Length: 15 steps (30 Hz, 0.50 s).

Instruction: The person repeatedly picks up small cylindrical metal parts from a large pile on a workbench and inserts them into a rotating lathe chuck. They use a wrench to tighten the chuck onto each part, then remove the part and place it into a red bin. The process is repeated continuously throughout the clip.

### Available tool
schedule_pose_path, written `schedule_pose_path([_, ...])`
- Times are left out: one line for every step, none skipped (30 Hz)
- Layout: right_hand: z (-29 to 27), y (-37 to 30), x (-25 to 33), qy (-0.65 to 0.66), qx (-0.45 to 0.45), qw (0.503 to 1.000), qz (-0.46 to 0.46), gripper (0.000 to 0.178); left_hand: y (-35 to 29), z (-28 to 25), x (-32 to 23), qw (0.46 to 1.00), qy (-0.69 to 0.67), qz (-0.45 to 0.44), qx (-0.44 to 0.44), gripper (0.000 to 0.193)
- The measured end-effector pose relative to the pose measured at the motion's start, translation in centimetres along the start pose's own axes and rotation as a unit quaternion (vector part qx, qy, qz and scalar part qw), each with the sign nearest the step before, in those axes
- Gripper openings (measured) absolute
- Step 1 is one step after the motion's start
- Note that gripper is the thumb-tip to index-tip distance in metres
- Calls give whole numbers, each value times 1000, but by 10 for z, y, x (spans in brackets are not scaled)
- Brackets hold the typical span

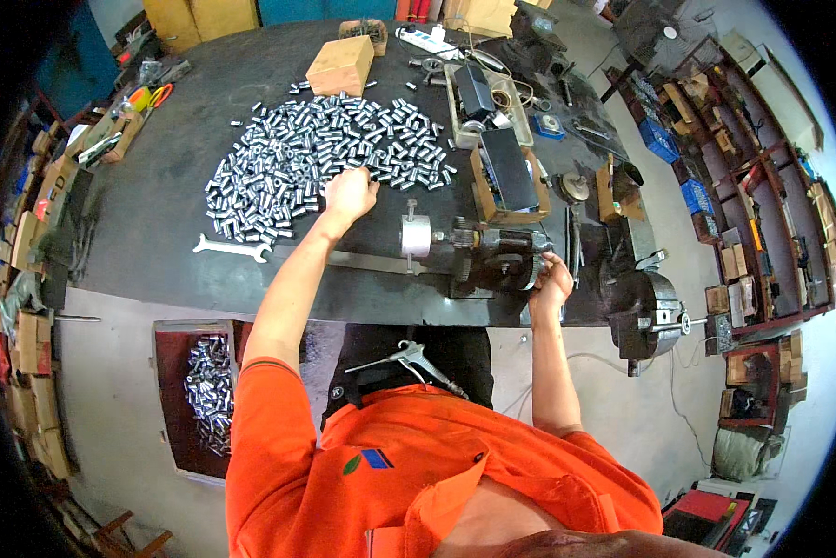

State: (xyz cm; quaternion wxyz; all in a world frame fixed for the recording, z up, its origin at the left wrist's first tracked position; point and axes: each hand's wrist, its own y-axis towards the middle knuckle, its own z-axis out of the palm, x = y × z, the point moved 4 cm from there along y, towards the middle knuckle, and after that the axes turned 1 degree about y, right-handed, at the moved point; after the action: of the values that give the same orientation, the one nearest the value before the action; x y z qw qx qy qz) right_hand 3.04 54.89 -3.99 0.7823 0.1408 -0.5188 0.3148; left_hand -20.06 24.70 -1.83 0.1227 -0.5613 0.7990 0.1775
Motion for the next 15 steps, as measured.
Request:
schedule_pose_path([-1, 1, -1, 0, 0, 1000, 0, 18, 0, 0, -1, 1000, -1, 3, -3, 22])
schedule_pose_path([-1, 1, -1, -1, -1, 1000, 0, 18, -1, -1, -3, 1000, -2, 5, -7, 22])
schedule_pose_path([-1, 1, 0, 2, -1, 1000, -5, 18, -2, -1, -5, 1000, -2, 18, -3, 21])
schedule_pose_path([-1, 0, 0, 4, -2, 1000, -8, 18, -8, -5, -9, 1000, -2, 30, 3, 20])
schedule_pose_path([0, 0, 1, 6, -3, 1000, -11, 18, -11, -7, -11, 999, -2, 41, 9, 19])
schedule_pose_path([0, 0, 1, 6, -6, 1000, -10, 18, -11, -2, -10, 998, 13, 61, -12, 15])
schedule_pose_path([0, -1, 1, 7, -9, 1000, -7, 18, -14, -3, -10, 997, 9, 71, -23, 14])
schedule_pose_path([1, -1, 0, 8, -11, 1000, -4, 18, -17, -3, -10, 996, 6, 80, -35, 13])
schedule_pose_path([1, -1, -1, 10, -8, 1000, -4, 18, -20, -5, -10, 995, 12, 89, -54, 14])
schedule_pose_path([0, -1, -1, 11, -7, 1000, -5, 19, -24, -5, -8, 990, -133, 54, -2, 15])
schedule_pose_path([0, -1, -1, 12, -6, 1000, -5, 19, -28, -5, -6, 960, -275, 19, 50, 15])
schedule_pose_path([0, -1, -1, 5, -11, 1000, -1, 19, -33, -5, -5, 906, -410, -17, 98, 16])
schedule_pose_path([2, -3, 1, -2, -17, 1000, 5, 19, -42, -11, -9, 816, -565, -41, 115, 21])
schedule_pose_path([1, -5, 2, -9, -28, 1000, 9, 19, -56, -31, -17, 785, -608, -20, 117, 18])
schedule_pose_path([1, -5, 0, -13, -30, 999, 7, 19, -70, -47, -22, 761, -639, 5, 113, 17])
